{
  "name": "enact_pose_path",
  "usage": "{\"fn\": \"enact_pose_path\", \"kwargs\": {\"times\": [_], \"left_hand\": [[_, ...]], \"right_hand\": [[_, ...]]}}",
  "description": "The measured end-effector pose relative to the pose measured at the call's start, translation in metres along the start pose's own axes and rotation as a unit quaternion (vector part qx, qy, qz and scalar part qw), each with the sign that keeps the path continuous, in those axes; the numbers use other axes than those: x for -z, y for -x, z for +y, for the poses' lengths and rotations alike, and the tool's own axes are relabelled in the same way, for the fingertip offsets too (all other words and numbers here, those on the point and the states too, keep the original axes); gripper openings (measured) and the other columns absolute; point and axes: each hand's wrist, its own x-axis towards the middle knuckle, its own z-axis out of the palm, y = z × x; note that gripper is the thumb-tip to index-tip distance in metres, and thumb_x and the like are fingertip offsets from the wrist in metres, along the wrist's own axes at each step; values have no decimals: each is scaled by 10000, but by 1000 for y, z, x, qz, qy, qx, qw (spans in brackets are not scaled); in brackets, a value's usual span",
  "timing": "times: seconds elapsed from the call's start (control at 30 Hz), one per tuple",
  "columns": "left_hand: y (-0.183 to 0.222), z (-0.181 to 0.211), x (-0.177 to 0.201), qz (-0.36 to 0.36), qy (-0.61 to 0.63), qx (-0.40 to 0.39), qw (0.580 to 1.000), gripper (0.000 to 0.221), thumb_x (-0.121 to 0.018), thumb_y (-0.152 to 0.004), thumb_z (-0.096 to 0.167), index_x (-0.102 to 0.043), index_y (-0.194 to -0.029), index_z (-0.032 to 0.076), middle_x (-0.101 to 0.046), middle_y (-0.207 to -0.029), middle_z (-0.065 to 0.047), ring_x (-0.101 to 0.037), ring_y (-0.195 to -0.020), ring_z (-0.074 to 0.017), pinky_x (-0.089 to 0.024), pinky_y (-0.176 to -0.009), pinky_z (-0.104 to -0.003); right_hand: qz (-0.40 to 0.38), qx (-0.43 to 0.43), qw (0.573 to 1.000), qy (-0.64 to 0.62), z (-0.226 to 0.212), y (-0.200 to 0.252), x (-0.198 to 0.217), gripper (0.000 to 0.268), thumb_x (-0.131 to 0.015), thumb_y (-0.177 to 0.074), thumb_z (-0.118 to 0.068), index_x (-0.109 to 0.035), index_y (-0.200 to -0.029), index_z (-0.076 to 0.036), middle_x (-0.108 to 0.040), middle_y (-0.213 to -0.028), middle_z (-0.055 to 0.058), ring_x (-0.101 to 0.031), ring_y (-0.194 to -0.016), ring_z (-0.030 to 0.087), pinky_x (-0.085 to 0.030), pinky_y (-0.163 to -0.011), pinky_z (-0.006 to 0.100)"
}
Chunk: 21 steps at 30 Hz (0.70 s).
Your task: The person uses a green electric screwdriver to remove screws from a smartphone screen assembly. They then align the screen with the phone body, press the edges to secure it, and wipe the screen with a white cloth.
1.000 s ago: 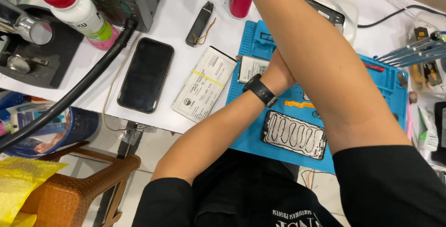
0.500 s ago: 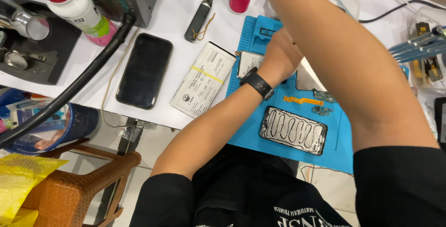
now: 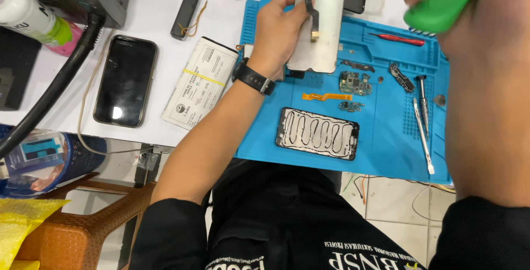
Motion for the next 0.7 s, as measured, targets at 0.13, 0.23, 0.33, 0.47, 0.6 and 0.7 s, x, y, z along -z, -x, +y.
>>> {"fn": "enact_pose_path", "kwargs": {"times": [0.13, 0.23, 0.33, 0.47, 0.6, 0.7], "left_hand": [[1, 0, -1, -9, 167, 58, 984, 380, -676, -775, 271, -621, -1066, 34, -709, -905, -85, -678, -789, -121, -562, -675, -224], [9, 11, -3, -24, 213, 80, 974, 354, -678, -812, 160, -586, -1132, 41, -662, -1063, -80, -654, -914, -120, -594, -880, -247], [4, 2, -1, -30, 195, 64, 978, 561, -733, -708, 246, -520, -1189, 50, -672, -1055, -117, -693, -860, -209, -643, -720, -377], [9, 10, 3, -45, 271, 47, 960, 642, -705, -744, 219, -389, -1298, 143, -638, -1173, -212, -739, -770, -406, -642, -554, -445], [20, 31, 7, -55, 350, -33, 934, 510, -617, -885, 86, -362, -1320, 159, -614, -1190, -260, -688, -1041, -410, -656, -775, -570], [22, 32, 9, -39, 338, -76, 937, 435, -520, -934, 63, -343, -1313, 183, -670, -1120, -278, -707, -1032, -390, -658, -796, -560]], "right_hand": [[49, -147, 893, -423, -100, 43, 23, 651, -488, -815, -767, -433, -968, -137, -465, -773, 65, -506, -533, 178, -431, -473, 295], [30, -202, 849, -487, -93, 63, 13, 778, -468, -819, -675, -495, -1327, -87, -500, -703, 71, -474, -520, 148, -437, -508, 253], [-20, -159, 884, -440, -94, 76, 2, 561, -419, -956, -518, -366, -1264, -52, -488, -819, 106, -506, -578, 173, -480, -482, 290], [-36, -170, 868, -466, -82, 85, -22, 428, -538, -921, -410, -320, -1101, -89, -534, -824, 161, -544, -478, 234, -452, -376, 321], [-59, -157, 929, -330, -94, 93, -26, 352, -579, -897, -86, -458, -1222, -28, -568, -772, 107, -514, -465, 147, -432, -426, 252], [-88, -146, 959, -227, -95, 101, -26, 428, -628, -857, -139, -534, -1266, -52, -563, -876, 31, -509, -633, 127, -423, -581, 246]]}}
